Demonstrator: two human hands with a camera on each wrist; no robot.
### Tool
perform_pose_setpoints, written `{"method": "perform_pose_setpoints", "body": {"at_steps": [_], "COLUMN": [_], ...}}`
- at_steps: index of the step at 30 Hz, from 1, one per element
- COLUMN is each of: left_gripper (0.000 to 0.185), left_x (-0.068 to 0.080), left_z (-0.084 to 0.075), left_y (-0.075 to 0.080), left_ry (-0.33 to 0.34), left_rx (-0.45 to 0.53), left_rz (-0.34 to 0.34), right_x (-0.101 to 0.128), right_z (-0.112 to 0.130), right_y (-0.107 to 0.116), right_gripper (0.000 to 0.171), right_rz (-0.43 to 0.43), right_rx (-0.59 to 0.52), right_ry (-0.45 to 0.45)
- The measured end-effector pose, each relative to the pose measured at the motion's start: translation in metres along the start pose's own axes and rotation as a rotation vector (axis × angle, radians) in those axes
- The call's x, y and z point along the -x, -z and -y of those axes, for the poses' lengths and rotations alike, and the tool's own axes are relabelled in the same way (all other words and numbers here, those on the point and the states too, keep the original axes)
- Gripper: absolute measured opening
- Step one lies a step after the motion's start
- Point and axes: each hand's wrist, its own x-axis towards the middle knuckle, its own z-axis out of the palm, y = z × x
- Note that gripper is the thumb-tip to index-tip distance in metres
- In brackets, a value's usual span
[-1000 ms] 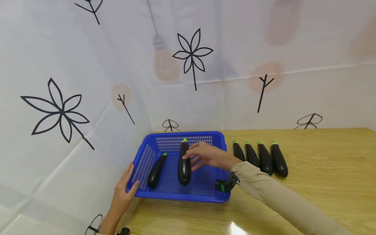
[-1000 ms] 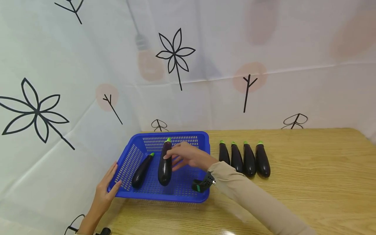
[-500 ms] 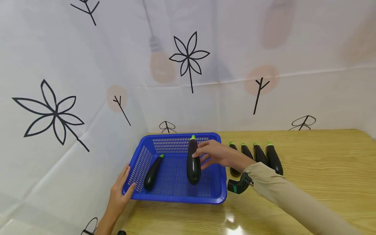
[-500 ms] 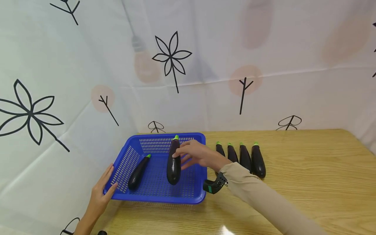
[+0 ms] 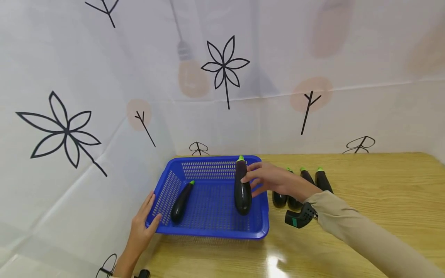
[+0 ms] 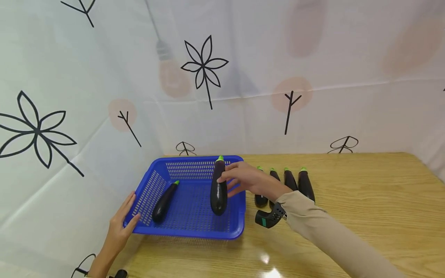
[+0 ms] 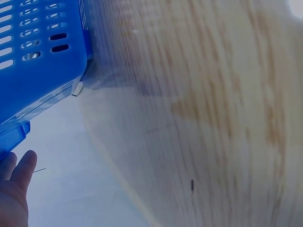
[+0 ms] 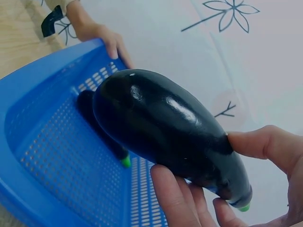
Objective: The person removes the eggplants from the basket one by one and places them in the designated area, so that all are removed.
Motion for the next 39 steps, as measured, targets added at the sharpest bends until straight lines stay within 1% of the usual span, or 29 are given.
{"method": "perform_pose_setpoints", "body": {"at_steps": [7, 13, 15, 17, 21, 24, 29, 34, 39], "left_gripper": [0.067, 0.067, 0.066, 0.064, 0.061, 0.060, 0.060, 0.060, 0.060], "left_x": [0.000, -0.001, -0.002, -0.004, -0.007, -0.008, -0.008, -0.009, -0.009], "left_z": [-0.004, -0.003, -0.006, -0.013, -0.034, -0.043, -0.043, -0.043, -0.044], "left_y": [0.002, 0.001, 0.001, 0.001, 0.005, 0.008, 0.009, 0.008, 0.008], "left_ry": [0.032, 0.002, -0.009, -0.010, -0.003, 0.004, 0.015, -0.024, -0.029], "left_rx": [-0.010, -0.010, -0.007, -0.004, 0.007, 0.008, 0.002, 0.007, 0.009], "left_rz": [0.023, 0.011, 0.003, 0.001, 0.004, 0.009, 0.012, -0.003, -0.007], "right_x": [0.008, 0.014, 0.016, 0.019, 0.025, 0.028, 0.032, 0.035, 0.039], "right_z": [-0.004, -0.008, -0.009, -0.009, -0.010, -0.011, -0.011, -0.013, -0.015], "right_y": [0.008, 0.015, 0.018, 0.021, 0.026, 0.028, 0.032, 0.037, 0.042], "right_gripper": [0.074, 0.077, 0.078, 0.078, 0.075, 0.075, 0.080, 0.081, 0.080], "right_rz": [-0.004, -0.016, -0.022, -0.025, -0.016, -0.015, -0.041, -0.051, -0.062], "right_rx": [0.003, 0.006, 0.012, 0.021, 0.030, 0.033, 0.053, 0.055, 0.047], "right_ry": [0.003, 0.001, 0.000, 0.000, 0.006, 0.010, -0.004, -0.014, -0.023]}}
